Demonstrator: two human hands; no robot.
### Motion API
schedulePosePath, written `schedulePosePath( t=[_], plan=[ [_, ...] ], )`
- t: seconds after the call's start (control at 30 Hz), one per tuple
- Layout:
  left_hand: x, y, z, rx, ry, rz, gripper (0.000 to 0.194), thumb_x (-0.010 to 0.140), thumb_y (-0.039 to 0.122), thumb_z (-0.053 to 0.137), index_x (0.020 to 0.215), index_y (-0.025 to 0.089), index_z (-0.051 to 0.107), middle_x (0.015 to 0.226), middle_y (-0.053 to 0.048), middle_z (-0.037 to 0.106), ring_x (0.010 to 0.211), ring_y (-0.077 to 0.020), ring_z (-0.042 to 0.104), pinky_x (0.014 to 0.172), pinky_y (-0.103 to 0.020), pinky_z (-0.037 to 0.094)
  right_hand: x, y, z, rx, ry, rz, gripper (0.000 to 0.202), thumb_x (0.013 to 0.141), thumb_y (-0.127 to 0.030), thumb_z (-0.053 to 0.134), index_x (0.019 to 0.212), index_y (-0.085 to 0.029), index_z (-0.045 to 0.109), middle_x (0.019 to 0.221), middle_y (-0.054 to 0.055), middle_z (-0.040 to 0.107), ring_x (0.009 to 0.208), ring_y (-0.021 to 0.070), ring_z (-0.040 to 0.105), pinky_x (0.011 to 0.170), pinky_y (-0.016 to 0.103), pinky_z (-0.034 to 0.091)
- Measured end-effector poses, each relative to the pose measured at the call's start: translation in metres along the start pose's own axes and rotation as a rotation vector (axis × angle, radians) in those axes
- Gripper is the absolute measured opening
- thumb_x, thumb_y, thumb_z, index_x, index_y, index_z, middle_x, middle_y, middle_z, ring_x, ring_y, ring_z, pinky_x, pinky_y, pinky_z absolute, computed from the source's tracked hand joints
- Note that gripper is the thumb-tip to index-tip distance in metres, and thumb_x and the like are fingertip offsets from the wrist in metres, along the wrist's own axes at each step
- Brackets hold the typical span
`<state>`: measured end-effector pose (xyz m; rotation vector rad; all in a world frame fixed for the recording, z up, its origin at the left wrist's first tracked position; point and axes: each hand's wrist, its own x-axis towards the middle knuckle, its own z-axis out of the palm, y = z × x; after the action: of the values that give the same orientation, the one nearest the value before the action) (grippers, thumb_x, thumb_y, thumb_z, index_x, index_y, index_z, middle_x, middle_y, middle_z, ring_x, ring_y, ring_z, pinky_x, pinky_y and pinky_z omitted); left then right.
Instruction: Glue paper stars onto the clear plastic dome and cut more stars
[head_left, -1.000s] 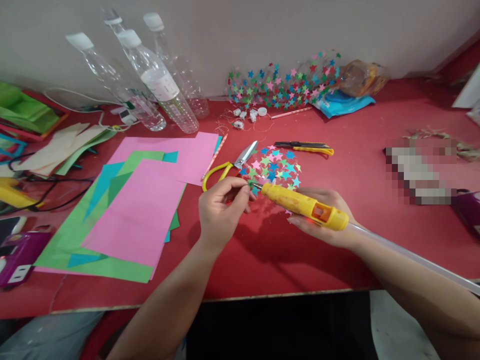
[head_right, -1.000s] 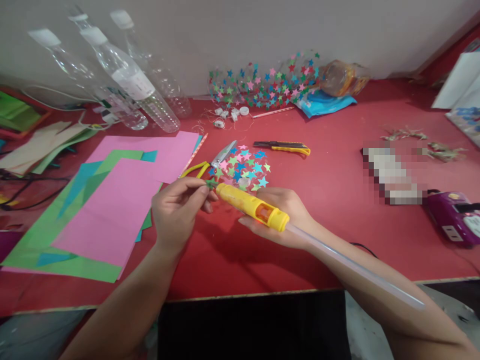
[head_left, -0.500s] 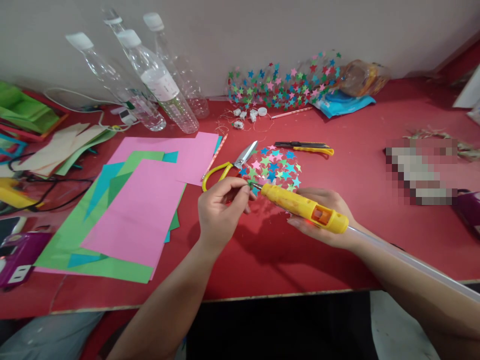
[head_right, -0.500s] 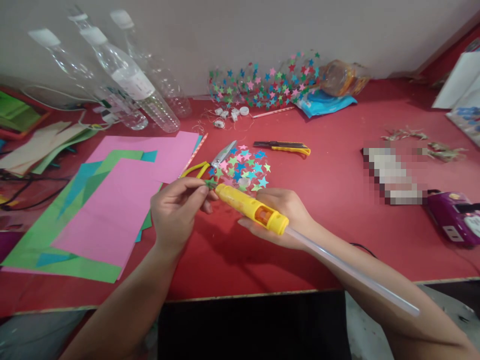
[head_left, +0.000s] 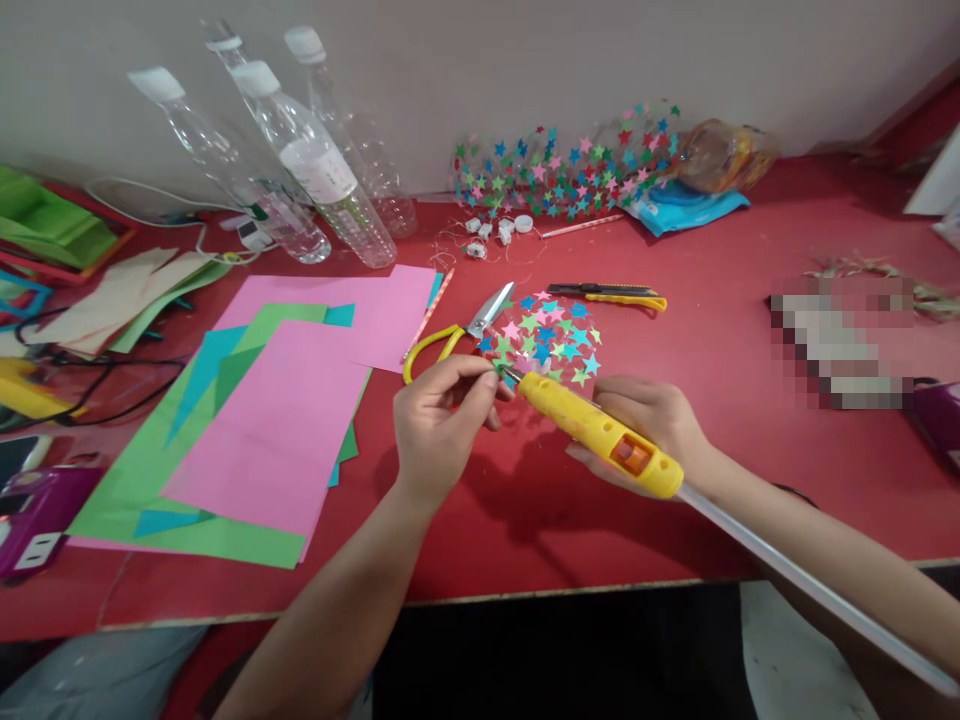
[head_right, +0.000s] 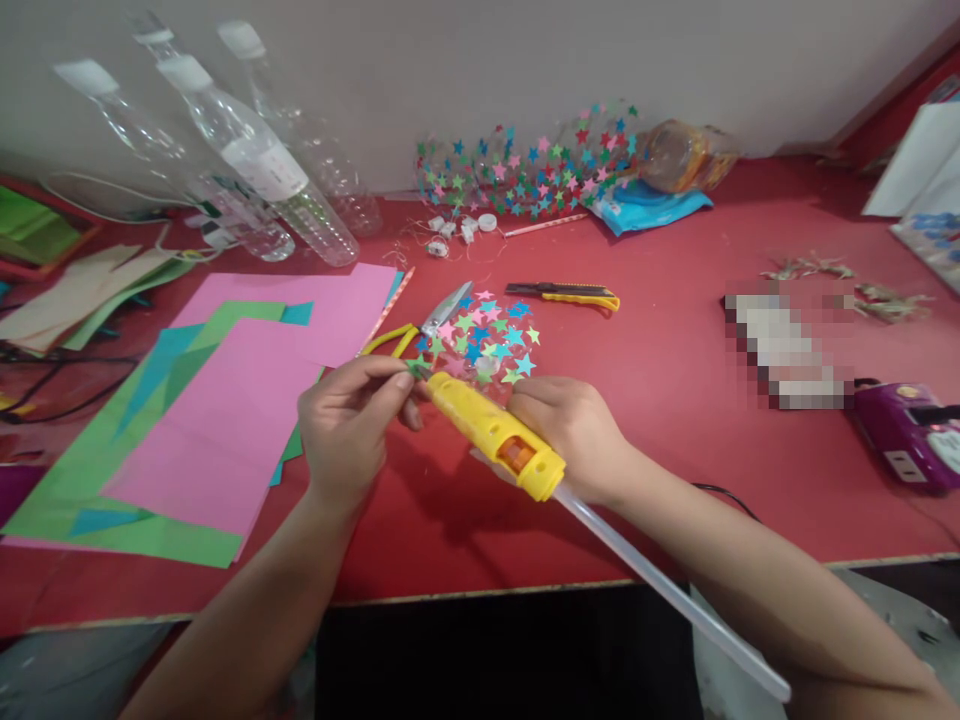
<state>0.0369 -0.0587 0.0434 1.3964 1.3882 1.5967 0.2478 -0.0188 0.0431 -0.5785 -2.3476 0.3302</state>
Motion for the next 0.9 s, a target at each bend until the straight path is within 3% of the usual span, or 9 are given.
schedulePosePath(
  t=[0.23,0.47,0.57,0.67,0.73,0.9],
  plan=[
    [0.003,-0.008,0.000,-0.159,-0.004,-0.085,0.011,0.083,0.016,0.062,0.075,0.017,0.068,0.063,0.003,0.069,0.040,-0.0045,0.054,0.040,-0.016,0.046,0.002,-0.003,-0.001,-0.195,0.011,-0.099,0.027,0.090,-0.020,0.046,0.063,-0.021,0.045,0.058,-0.001,0.045,0.052,0.0131,0.033,0.052,0.029,0.027],
    [0.001,-0.004,-0.002,-0.091,-0.005,0.006,0.009,0.084,0.015,0.062,0.077,0.017,0.067,0.068,0.001,0.071,0.043,-0.0048,0.056,0.045,-0.017,0.049,0.001,-0.002,-0.004,-0.332,0.013,-0.148,0.028,0.091,-0.017,0.042,0.065,-0.021,0.049,0.058,0.000,0.048,0.053,0.0145,0.035,0.051,0.031,0.026],
    [0.001,-0.004,-0.003,-0.112,-0.015,-0.007,0.008,0.083,0.015,0.062,0.078,0.017,0.067,0.066,0.002,0.070,0.042,-0.0053,0.057,0.042,-0.016,0.048,0.001,0.002,-0.012,-0.306,0.101,-0.073,0.013,0.092,-0.016,0.048,0.081,-0.020,0.054,0.076,0.005,0.059,0.063,0.0158,0.049,0.055,0.031,0.036],
    [0.002,-0.006,-0.003,-0.154,-0.030,-0.047,0.008,0.083,0.014,0.062,0.078,0.017,0.066,0.063,0.002,0.069,0.041,-0.0059,0.058,0.040,-0.016,0.047,0.002,0.013,-0.027,-0.261,0.154,0.128,0.008,0.089,-0.017,0.055,0.095,-0.022,0.053,0.096,0.009,0.060,0.081,0.0194,0.059,0.065,0.031,0.045],
    [0.002,-0.006,-0.003,-0.179,-0.039,-0.057,0.009,0.083,0.013,0.060,0.076,0.017,0.065,0.061,0.003,0.067,0.040,-0.0058,0.057,0.040,-0.015,0.047,0.002,0.025,-0.037,-0.323,0.075,0.254,0.012,0.085,-0.017,0.057,0.094,-0.022,0.052,0.096,0.010,0.057,0.083,0.0219,0.059,0.068,0.033,0.047],
    [0.001,-0.003,-0.003,-0.217,-0.089,-0.110,0.012,0.083,0.013,0.058,0.073,0.017,0.063,0.058,0.004,0.064,0.039,-0.0060,0.056,0.039,-0.016,0.047,-0.014,0.068,-0.046,-0.454,-0.349,0.441,0.021,0.071,-0.011,0.056,0.090,-0.018,0.052,0.099,0.010,0.052,0.078,0.0207,0.056,0.070,0.034,0.047]
  ],
)
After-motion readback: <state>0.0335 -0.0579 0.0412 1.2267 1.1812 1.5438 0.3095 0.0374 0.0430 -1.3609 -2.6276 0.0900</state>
